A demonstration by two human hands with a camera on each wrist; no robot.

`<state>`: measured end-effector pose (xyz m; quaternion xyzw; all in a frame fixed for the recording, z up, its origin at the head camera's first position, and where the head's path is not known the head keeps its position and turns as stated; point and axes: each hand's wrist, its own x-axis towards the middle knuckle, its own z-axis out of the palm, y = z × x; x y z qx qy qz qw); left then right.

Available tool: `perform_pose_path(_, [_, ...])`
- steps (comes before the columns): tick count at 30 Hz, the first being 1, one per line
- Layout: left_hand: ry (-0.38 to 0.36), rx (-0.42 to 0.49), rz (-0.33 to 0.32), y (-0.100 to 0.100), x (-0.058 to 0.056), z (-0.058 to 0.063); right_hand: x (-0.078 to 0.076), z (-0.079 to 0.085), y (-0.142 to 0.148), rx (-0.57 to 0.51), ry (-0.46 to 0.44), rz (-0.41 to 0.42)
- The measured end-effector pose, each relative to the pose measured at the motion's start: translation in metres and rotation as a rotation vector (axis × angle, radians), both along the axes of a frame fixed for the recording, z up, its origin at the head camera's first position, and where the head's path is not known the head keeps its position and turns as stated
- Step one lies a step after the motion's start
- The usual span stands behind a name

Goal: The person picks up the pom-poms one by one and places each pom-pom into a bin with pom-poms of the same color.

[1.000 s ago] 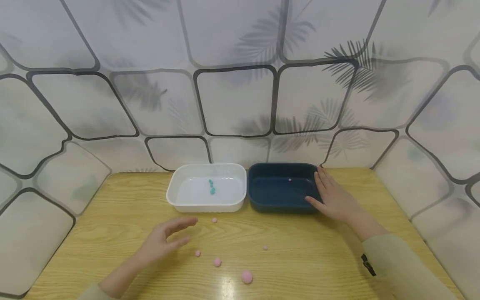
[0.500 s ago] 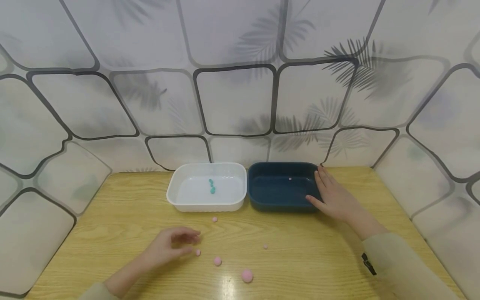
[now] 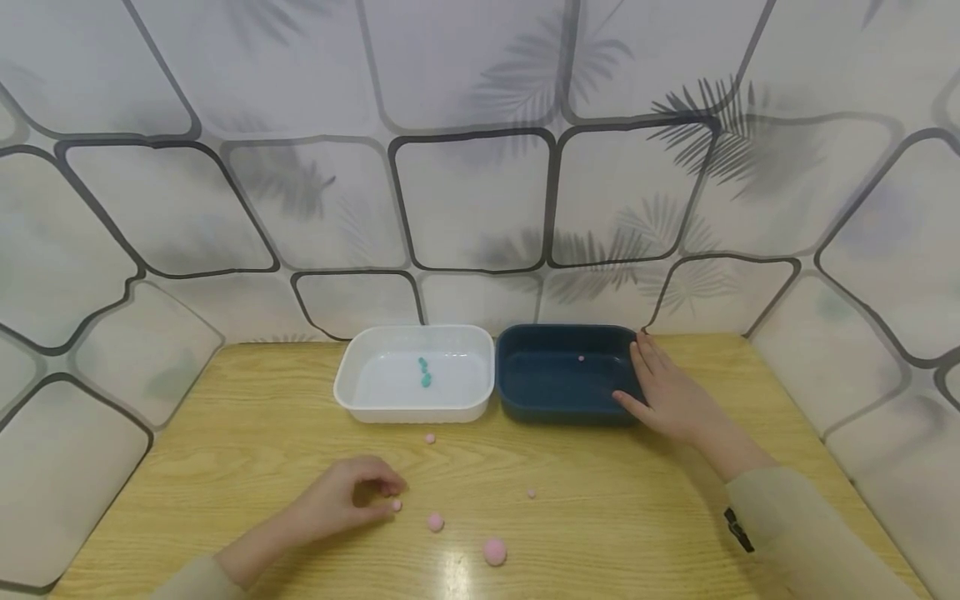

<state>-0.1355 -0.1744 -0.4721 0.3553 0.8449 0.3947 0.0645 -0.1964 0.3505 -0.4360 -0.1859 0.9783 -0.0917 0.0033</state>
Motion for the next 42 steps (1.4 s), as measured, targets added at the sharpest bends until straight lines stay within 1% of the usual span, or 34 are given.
perform_pose_path(2, [0.015, -0.015, -0.011, 0.000, 0.000, 0.000, 0.000, 0.000, 0.000, -0.004, -0.003, -0.003])
perform_pose_path(7, [0.022, -0.041, -0.030, 0.002, -0.002, 0.000, -0.001, 0.002, -0.001, 0.005, -0.023, -0.010])
perform_pose_path(15, [-0.021, -0.081, -0.037, 0.003, -0.005, 0.004, 0.000, 0.001, 0.000, 0.002, -0.017, -0.003])
perform_pose_path(21, [-0.021, -0.065, -0.044, 0.005, -0.005, 0.002, 0.000, -0.001, 0.000, 0.009, -0.013, -0.004])
perform_pose_path(30, [-0.088, -0.012, 0.003, 0.007, -0.006, 0.002, -0.001, -0.001, 0.001, 0.010, -0.012, -0.007])
perform_pose_path(36, [-0.065, -0.022, 0.029, 0.013, -0.008, 0.005, -0.001, -0.001, 0.000, 0.011, -0.021, -0.012])
perform_pose_path(42, [-0.051, 0.024, 0.022, 0.025, -0.009, 0.011, -0.001, -0.001, 0.001, 0.017, -0.020, -0.011])
